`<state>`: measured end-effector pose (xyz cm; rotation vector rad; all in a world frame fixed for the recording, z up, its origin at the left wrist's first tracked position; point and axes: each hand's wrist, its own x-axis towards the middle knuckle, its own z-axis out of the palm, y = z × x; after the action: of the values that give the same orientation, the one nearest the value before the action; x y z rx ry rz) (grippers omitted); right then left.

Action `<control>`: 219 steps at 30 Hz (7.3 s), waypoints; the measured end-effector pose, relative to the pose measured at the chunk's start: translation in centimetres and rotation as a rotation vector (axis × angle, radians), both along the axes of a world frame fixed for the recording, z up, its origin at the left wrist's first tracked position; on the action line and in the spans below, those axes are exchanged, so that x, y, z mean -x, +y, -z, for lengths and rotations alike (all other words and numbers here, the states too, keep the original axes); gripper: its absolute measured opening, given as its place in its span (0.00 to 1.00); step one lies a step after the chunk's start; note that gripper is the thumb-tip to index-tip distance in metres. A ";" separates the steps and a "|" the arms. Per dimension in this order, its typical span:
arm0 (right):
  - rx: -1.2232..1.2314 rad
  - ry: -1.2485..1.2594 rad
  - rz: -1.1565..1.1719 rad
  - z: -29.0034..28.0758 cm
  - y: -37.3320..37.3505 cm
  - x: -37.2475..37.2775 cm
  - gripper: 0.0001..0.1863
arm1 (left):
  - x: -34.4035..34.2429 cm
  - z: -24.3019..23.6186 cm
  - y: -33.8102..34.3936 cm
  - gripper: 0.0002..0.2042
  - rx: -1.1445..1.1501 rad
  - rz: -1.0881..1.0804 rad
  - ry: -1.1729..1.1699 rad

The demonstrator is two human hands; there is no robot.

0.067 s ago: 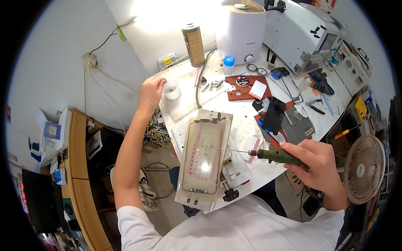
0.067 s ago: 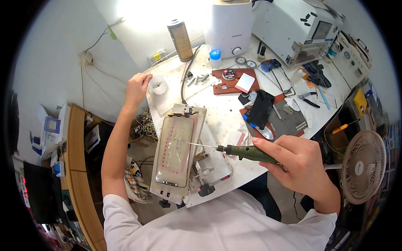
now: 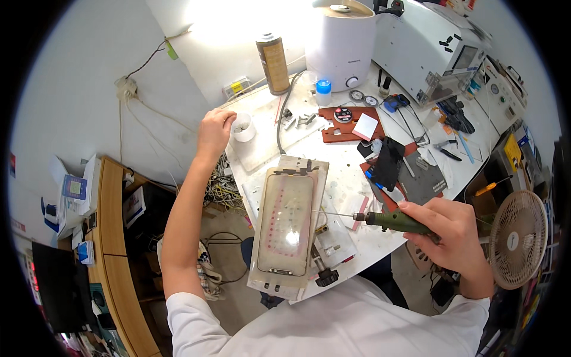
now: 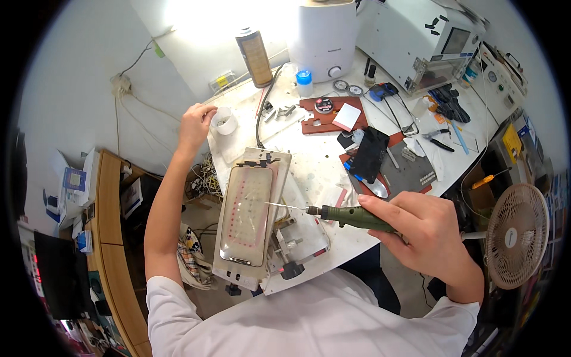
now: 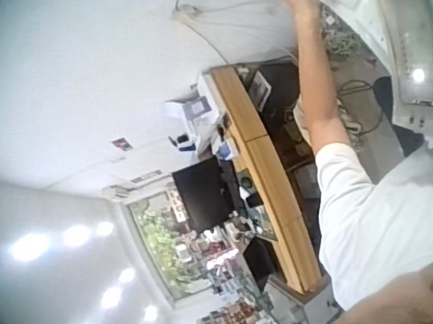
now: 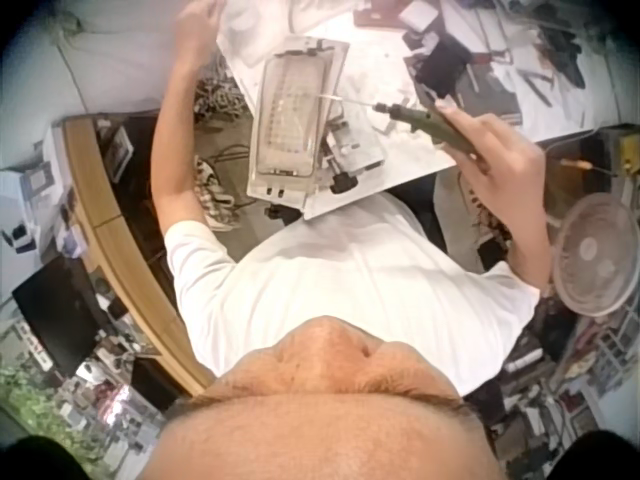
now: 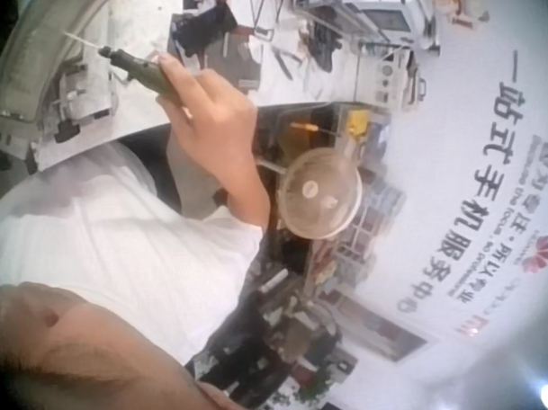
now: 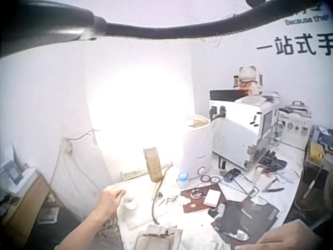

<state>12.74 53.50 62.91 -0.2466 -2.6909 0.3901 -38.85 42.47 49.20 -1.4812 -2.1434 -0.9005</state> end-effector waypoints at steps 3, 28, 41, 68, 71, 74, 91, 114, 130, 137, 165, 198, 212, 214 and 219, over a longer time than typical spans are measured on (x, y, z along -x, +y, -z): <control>-0.002 0.004 -0.006 -0.2 0.0 0.1 0.30 | -0.5 -0.2 -0.2 0.05 0.008 0.006 -0.106; -0.091 -0.090 0.005 0.0 -1.3 3.2 0.28 | -19.7 -8.0 -14.1 0.24 0.037 0.648 0.001; -0.089 -0.094 -0.074 -0.1 -2.1 2.4 0.30 | -19.7 -8.4 -14.0 0.30 0.066 0.620 0.039; 0.424 -0.232 -0.161 -1.9 -3.4 0.6 0.28 | -24.0 -10.7 -13.2 0.07 -0.141 0.530 0.173; 0.810 -0.312 -0.216 -2.0 -2.2 -0.4 0.25 | -23.9 -12.6 -15.7 0.01 0.097 0.415 0.364; 1.007 -0.269 0.016 -2.1 -0.6 -2.4 0.24 | -18.5 -11.8 -14.5 0.09 -0.356 0.042 0.098; -0.061 -0.031 0.063 0.3 -0.4 1.3 0.29 | -1.4 0.5 0.0 0.05 -0.081 0.031 0.068; -0.088 -0.082 0.045 -0.3 -0.9 2.7 0.26 | -9.2 -3.9 -5.0 0.07 -0.186 0.112 -0.224; -0.142 -0.098 0.004 -0.2 -2.1 3.9 0.28 | -17.8 -7.0 -13.0 0.19 -0.071 0.700 0.063; -0.149 -0.107 0.000 -0.3 -2.6 3.7 0.28 | -17.8 -7.5 -13.0 0.21 -0.044 0.694 0.085; -0.125 -0.127 -0.056 -0.8 -3.4 2.8 0.31 | -18.5 -8.6 -13.3 0.14 0.018 0.613 0.055; -0.138 -0.095 -0.055 -0.5 -3.7 2.5 0.26 | -19.6 -9.8 -13.1 0.10 0.079 0.546 0.089; -0.136 -0.086 -0.059 -0.4 -3.5 2.8 0.28 | -19.6 -9.7 -13.1 0.08 0.047 0.548 0.095; -0.148 -0.105 -0.065 -0.5 -3.5 2.8 0.28 | -19.7 -9.8 -13.1 0.08 0.045 0.544 0.085; -0.147 -0.095 -0.015 -0.5 -3.5 2.9 0.29 | -19.7 -10.2 -13.2 0.07 0.051 0.536 0.120</control>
<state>9.84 50.00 63.40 -0.2063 -2.7997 0.1883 -19.10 29.31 59.43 -2.1289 -1.7177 -0.8967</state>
